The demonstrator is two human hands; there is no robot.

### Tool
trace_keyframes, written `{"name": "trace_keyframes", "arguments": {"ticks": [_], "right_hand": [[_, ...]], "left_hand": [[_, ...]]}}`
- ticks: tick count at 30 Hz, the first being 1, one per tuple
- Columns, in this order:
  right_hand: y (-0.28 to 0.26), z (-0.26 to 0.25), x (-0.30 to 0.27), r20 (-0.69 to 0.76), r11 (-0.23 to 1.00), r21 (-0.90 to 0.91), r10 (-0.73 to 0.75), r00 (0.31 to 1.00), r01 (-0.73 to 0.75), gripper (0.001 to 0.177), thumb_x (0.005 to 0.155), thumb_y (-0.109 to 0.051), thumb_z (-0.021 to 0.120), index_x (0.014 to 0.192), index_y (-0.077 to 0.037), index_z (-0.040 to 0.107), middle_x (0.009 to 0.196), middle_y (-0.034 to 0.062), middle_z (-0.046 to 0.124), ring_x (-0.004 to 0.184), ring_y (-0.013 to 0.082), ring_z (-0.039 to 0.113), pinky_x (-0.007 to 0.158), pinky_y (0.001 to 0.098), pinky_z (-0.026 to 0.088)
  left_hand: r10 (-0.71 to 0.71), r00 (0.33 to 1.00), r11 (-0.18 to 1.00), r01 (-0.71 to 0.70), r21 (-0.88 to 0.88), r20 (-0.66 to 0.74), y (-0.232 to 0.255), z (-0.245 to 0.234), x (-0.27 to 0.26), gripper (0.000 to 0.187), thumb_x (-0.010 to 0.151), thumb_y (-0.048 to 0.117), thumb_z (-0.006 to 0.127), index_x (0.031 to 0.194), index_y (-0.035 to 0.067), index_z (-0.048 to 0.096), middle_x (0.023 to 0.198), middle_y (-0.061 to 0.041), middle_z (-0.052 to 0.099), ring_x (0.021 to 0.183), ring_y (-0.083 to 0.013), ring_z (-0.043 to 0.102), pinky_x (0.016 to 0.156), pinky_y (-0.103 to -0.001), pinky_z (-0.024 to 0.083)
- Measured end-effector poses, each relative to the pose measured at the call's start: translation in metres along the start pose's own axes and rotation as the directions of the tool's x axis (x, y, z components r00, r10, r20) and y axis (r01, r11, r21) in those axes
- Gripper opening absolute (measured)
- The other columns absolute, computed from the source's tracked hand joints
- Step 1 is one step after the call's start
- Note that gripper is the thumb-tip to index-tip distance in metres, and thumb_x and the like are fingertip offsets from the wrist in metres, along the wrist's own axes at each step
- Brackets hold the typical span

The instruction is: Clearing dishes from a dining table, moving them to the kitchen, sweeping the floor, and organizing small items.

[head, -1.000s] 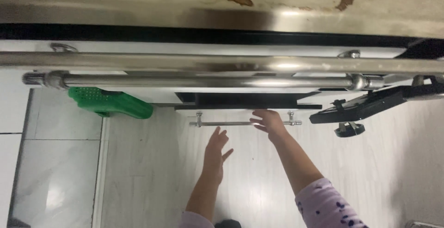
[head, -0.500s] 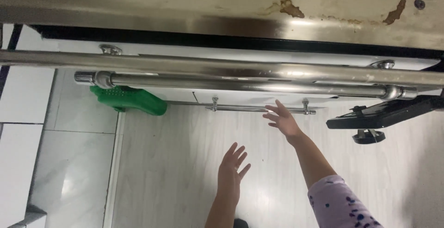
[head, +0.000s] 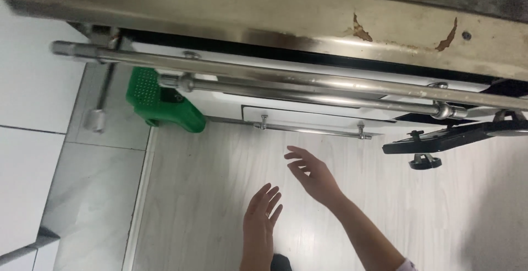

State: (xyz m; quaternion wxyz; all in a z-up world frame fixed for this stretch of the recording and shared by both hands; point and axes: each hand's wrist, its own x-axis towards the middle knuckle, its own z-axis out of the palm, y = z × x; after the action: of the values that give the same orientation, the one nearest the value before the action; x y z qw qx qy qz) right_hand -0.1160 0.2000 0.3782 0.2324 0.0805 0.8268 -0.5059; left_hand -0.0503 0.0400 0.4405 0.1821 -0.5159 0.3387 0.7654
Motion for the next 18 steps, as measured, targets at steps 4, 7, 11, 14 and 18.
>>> {"name": "trace_keyframes", "arguments": {"ticks": [4, 7, 11, 14, 18], "right_hand": [[-0.06, 0.015, -0.036, 0.0, 0.997, 0.067, -0.038, 0.999, 0.038, 0.039, 0.096, -0.015, 0.061, 0.134, -0.022, 0.065, 0.121, -0.0019, 0.078, 0.107, 0.0106, 0.072, 0.093, 0.0255, 0.057], [-0.097, 0.028, -0.057, -0.012, 0.982, 0.114, -0.147, 0.989, 0.148, 0.038, 0.096, -0.012, 0.061, 0.133, -0.021, 0.066, 0.12, -0.0003, 0.077, 0.1, 0.0115, 0.076, 0.092, 0.0263, 0.058], [-0.158, 0.045, -0.091, -0.015, 0.964, 0.157, -0.216, 0.976, 0.216, 0.036, 0.096, -0.009, 0.061, 0.129, -0.019, 0.069, 0.118, 0.0003, 0.079, 0.1, 0.0123, 0.078, 0.094, 0.0267, 0.058], [-0.2, 0.056, -0.117, -0.001, 0.947, 0.198, -0.26, 0.966, 0.255, 0.034, 0.096, -0.008, 0.061, 0.127, -0.017, 0.07, 0.117, -0.0004, 0.08, 0.101, 0.0146, 0.079, 0.097, 0.0279, 0.058], [-0.249, 0.072, -0.146, 0.026, 0.925, 0.248, -0.302, 0.953, 0.286, 0.033, 0.095, -0.008, 0.061, 0.125, -0.017, 0.072, 0.115, -0.0006, 0.08, 0.101, 0.0165, 0.08, 0.099, 0.03, 0.057]], "left_hand": [[0.027, 0.999, 0.994, -0.024, -0.109, 0.026, 0.011, -0.021, -0.028, 0.037, 0.096, 0.011, 0.057, 0.13, 0.001, 0.07, 0.132, -0.018, 0.072, 0.13, -0.0319, 0.066, 0.112, -0.043, 0.05], [0.059, 0.998, 0.979, -0.052, -0.195, 0.031, 0.026, -0.035, -0.054, 0.037, 0.099, 0.012, 0.055, 0.132, -0.001, 0.068, 0.132, -0.02, 0.072, 0.129, -0.0327, 0.065, 0.112, -0.045, 0.05], [0.1, 0.995, 0.955, -0.096, -0.282, 0.0, 0.054, -0.056, -0.098, 0.04, 0.099, 0.009, 0.053, 0.134, -0.003, 0.066, 0.132, -0.025, 0.07, 0.126, -0.0358, 0.064, 0.11, -0.045, 0.049], [0.14, 0.99, 0.936, -0.136, -0.324, -0.012, 0.069, -0.078, -0.121, 0.043, 0.098, 0.011, 0.053, 0.136, -0.005, 0.064, 0.131, -0.026, 0.069, 0.126, -0.0373, 0.063, 0.11, -0.046, 0.048], [0.187, 0.982, 0.896, -0.179, -0.406, -0.022, 0.086, -0.111, -0.15, 0.039, 0.104, 0.01, 0.049, 0.137, -0.005, 0.063, 0.128, -0.025, 0.069, 0.125, -0.0385, 0.063, 0.111, -0.048, 0.048]]}}
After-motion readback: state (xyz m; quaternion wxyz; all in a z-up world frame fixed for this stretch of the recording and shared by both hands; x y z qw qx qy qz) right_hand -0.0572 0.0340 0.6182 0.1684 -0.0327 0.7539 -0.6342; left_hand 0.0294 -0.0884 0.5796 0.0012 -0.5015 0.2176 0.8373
